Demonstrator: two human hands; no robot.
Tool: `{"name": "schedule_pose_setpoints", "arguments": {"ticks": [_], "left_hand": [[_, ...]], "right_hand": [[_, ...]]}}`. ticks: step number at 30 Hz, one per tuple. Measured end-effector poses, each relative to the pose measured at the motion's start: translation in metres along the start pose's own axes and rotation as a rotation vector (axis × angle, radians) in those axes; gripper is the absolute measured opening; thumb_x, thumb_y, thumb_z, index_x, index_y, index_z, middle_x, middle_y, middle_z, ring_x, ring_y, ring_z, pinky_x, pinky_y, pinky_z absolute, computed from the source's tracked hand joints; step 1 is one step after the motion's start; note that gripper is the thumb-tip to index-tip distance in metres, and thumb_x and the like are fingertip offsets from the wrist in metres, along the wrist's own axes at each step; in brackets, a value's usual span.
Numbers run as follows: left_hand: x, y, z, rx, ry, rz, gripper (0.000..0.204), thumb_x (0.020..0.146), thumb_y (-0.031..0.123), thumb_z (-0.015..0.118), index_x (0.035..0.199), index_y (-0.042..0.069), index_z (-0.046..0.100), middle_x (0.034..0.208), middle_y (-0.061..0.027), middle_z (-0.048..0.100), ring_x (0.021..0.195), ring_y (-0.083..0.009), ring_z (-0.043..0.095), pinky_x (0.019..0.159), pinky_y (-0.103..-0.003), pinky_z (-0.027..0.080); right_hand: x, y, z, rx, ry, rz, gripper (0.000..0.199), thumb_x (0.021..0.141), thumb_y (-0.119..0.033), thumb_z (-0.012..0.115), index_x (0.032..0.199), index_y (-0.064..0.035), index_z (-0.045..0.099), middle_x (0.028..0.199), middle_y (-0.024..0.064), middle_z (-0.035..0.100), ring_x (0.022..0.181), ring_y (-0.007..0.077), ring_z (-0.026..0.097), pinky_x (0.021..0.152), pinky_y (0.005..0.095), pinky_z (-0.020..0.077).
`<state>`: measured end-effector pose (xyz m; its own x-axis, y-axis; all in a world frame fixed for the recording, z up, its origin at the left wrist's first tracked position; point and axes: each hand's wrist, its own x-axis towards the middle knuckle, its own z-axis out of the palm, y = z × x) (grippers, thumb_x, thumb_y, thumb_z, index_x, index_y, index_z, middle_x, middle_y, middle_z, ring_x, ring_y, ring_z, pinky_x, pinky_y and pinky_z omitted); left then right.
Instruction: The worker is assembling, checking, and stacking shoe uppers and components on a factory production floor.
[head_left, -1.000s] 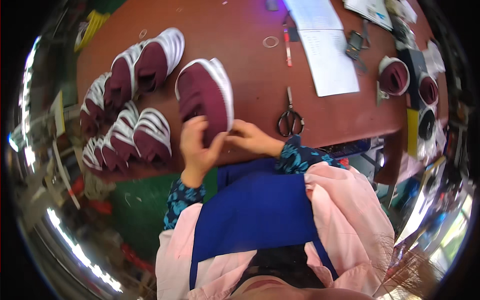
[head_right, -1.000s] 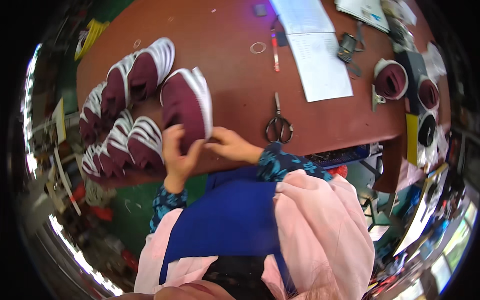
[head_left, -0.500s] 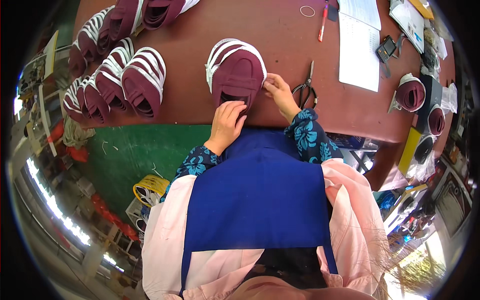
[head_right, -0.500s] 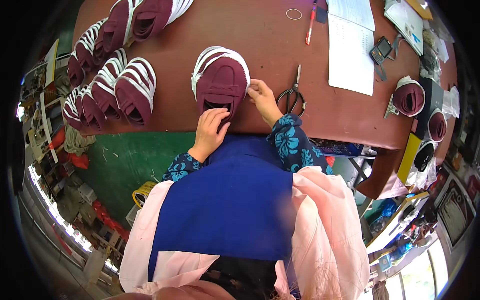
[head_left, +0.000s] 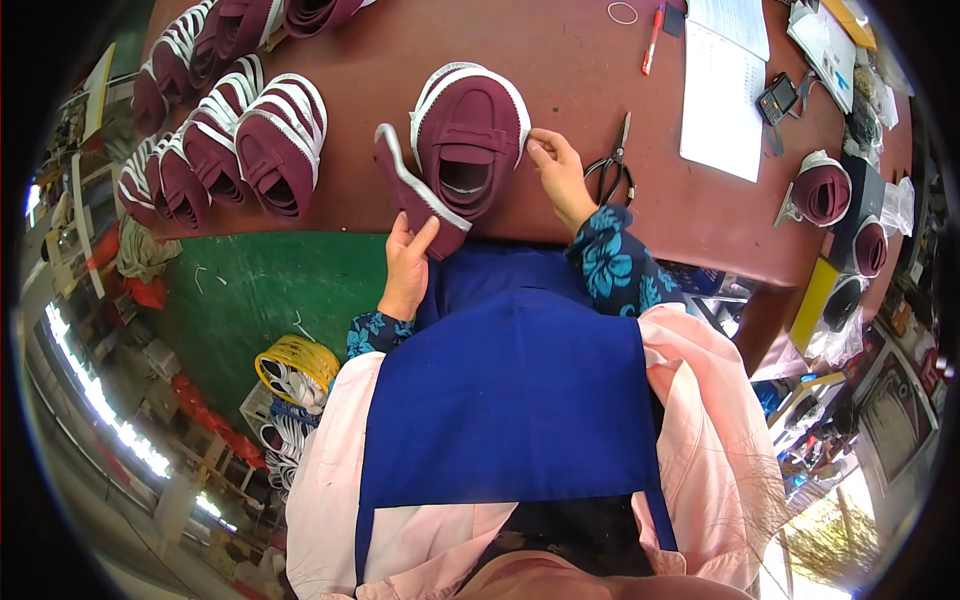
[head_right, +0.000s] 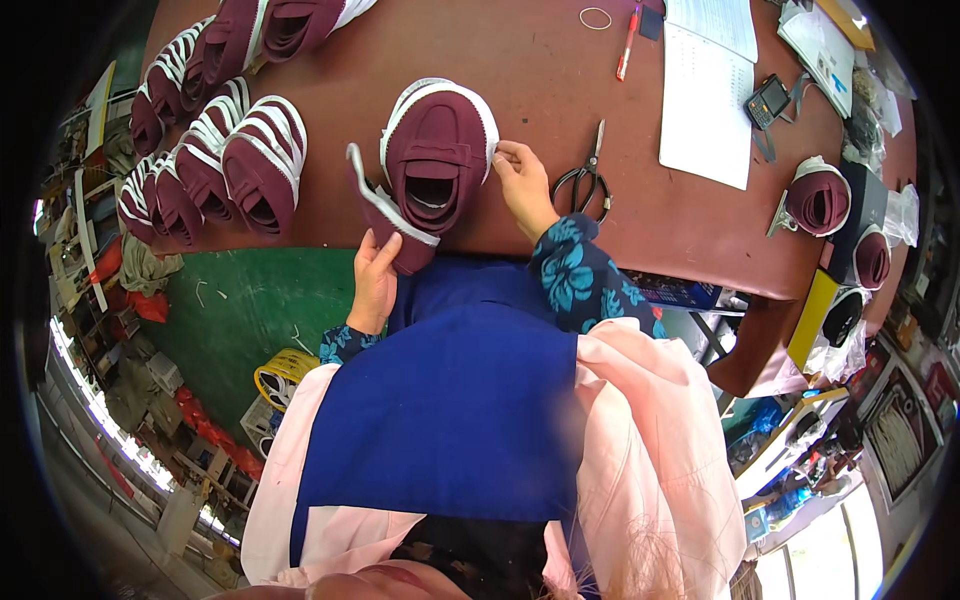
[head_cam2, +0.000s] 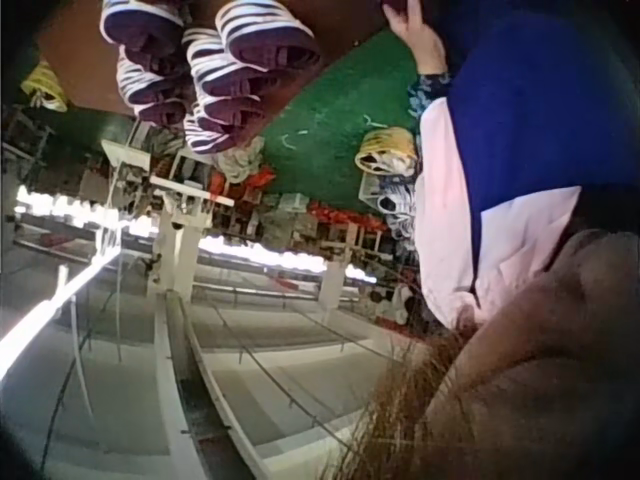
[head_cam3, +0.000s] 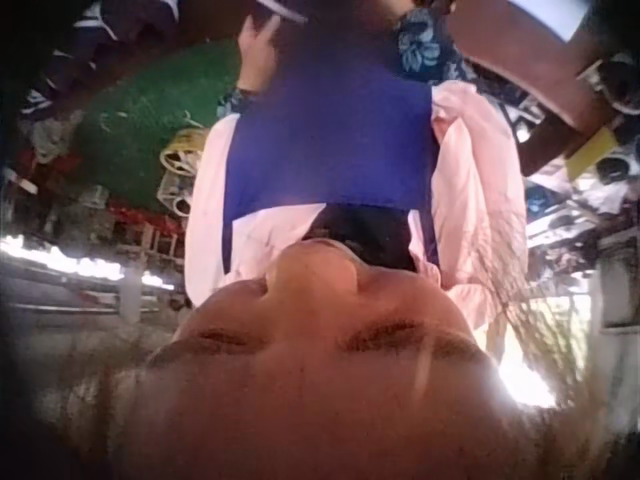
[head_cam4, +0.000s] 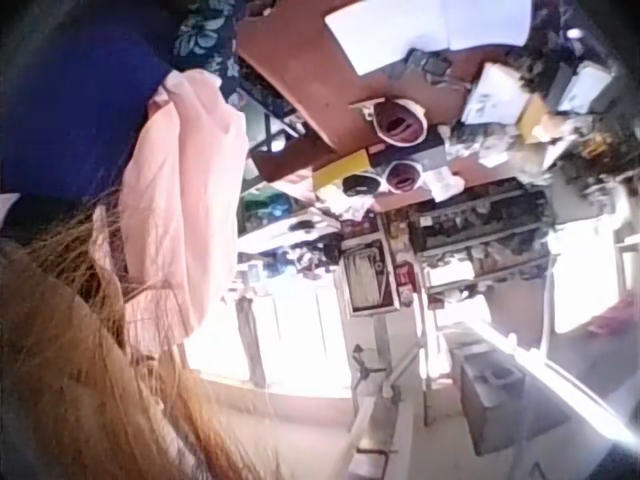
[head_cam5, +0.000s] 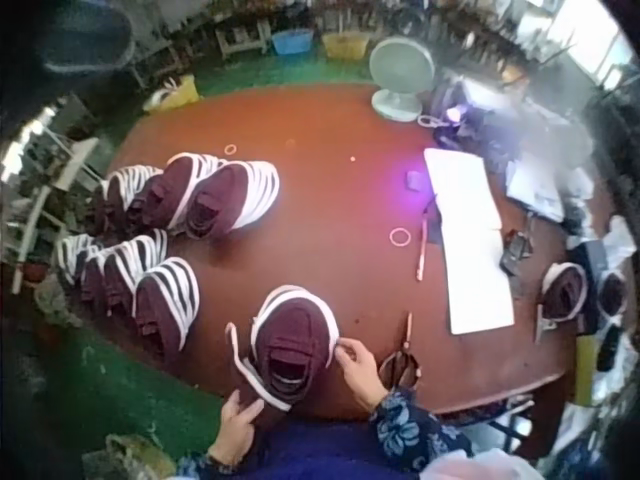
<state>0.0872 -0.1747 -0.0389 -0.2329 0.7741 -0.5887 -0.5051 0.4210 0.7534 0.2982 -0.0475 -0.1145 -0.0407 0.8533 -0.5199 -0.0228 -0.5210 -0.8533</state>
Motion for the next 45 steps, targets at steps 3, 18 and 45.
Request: {"name": "schedule_pose_setpoints", "arguments": {"ticks": [3, 18, 45], "left_hand": [[-0.005, 0.006, 0.0, 0.046, 0.009, 0.047, 0.044, 0.09, 0.003, 0.07, 0.131, 0.0, 0.053, 0.122, -0.0094, 0.066, 0.111, -0.0165, 0.063, 0.102, -0.032, 0.047], [-0.011, 0.008, 0.0, 0.057, 0.103, 0.035, 0.043, 0.089, 0.004, 0.073, 0.128, 0.001, 0.054, 0.117, -0.0078, 0.066, 0.104, -0.0162, 0.065, 0.094, -0.031, 0.051], [-0.011, 0.015, -0.004, 0.181, 0.085, 0.06, 0.042, 0.086, 0.004, 0.075, 0.124, 0.0, 0.057, 0.116, -0.0073, 0.066, 0.104, -0.0153, 0.064, 0.093, -0.03, 0.051]], "right_hand": [[0.007, -0.009, 0.002, 0.036, -0.091, 0.14, 0.017, 0.097, -0.012, 0.064, 0.11, -0.0024, 0.063, 0.092, 0.0041, 0.065, 0.082, 0.0091, 0.059, 0.075, 0.0262, 0.0481], [0.009, 0.003, 0.002, 0.06, 0.018, 0.164, 0.037, 0.095, -0.012, 0.063, 0.13, -0.0008, 0.056, 0.115, 0.0097, 0.064, 0.105, 0.0157, 0.061, 0.087, 0.0297, 0.0488], [0.01, -0.015, 0.021, 0.097, -0.23, 0.279, 0.024, 0.098, -0.017, 0.063, 0.116, -0.0018, 0.062, 0.098, 0.0005, 0.064, 0.09, 0.0083, 0.056, 0.083, 0.0263, 0.0448]]}}
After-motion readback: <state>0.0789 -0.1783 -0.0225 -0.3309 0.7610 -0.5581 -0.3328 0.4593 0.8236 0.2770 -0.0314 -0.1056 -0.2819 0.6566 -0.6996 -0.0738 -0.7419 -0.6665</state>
